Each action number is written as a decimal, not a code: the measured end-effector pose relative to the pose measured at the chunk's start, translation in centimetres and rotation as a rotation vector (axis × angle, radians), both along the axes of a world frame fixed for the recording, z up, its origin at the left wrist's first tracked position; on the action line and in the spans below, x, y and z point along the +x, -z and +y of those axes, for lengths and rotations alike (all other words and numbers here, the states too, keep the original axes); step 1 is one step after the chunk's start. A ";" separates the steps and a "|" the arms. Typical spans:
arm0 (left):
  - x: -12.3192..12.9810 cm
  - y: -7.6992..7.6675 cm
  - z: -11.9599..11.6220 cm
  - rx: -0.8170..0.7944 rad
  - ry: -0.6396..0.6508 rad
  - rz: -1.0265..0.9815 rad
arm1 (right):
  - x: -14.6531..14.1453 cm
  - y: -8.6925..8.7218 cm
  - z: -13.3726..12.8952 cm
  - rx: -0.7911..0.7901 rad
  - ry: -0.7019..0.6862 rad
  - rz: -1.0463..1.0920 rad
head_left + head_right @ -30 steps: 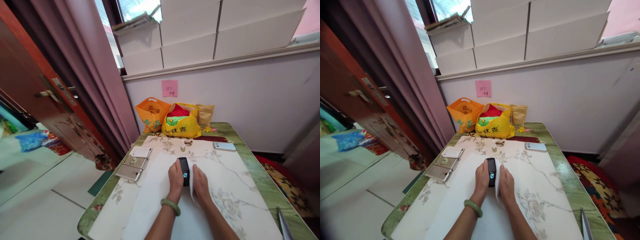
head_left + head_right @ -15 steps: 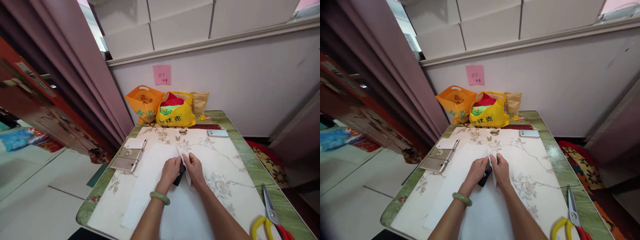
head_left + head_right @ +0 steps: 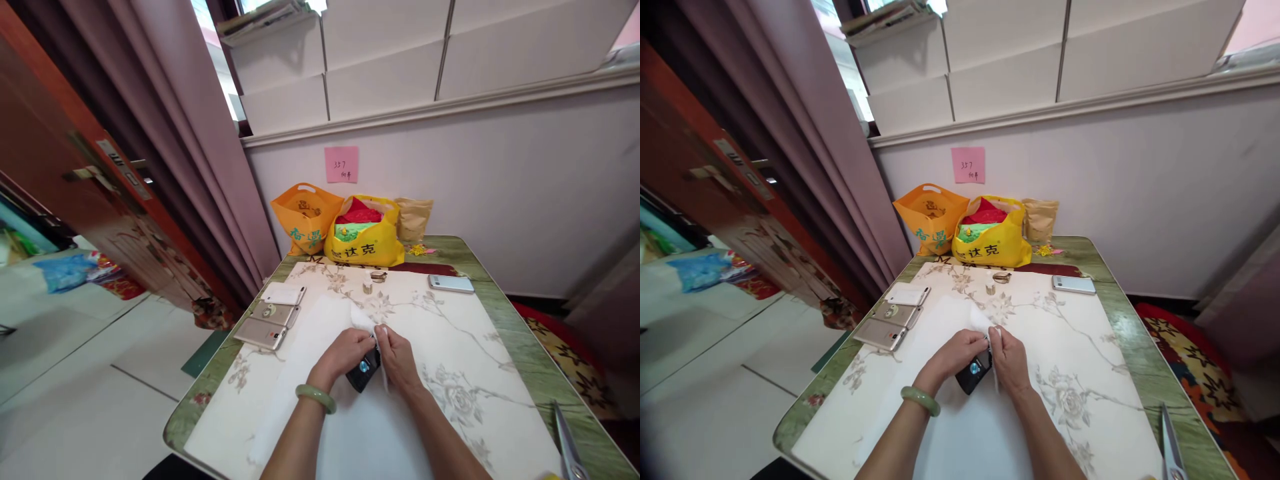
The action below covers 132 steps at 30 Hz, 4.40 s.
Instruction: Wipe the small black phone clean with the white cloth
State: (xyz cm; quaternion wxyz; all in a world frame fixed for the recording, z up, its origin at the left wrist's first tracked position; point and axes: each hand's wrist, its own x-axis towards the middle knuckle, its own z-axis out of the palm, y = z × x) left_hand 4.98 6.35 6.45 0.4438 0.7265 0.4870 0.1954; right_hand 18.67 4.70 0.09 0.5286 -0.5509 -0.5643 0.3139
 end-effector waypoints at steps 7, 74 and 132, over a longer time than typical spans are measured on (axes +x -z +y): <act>1.9 1.2 -1.2 0.125 -0.287 0.036 | 0.1 -0.3 0.3 -0.128 0.070 0.077; 3.1 4.2 0.7 -0.103 -0.962 -0.993 | -0.6 -0.9 -0.2 -0.127 0.067 -0.075; -0.8 3.8 -2.5 -0.756 -0.587 -1.306 | 0.2 -0.4 -0.8 0.116 0.263 -0.596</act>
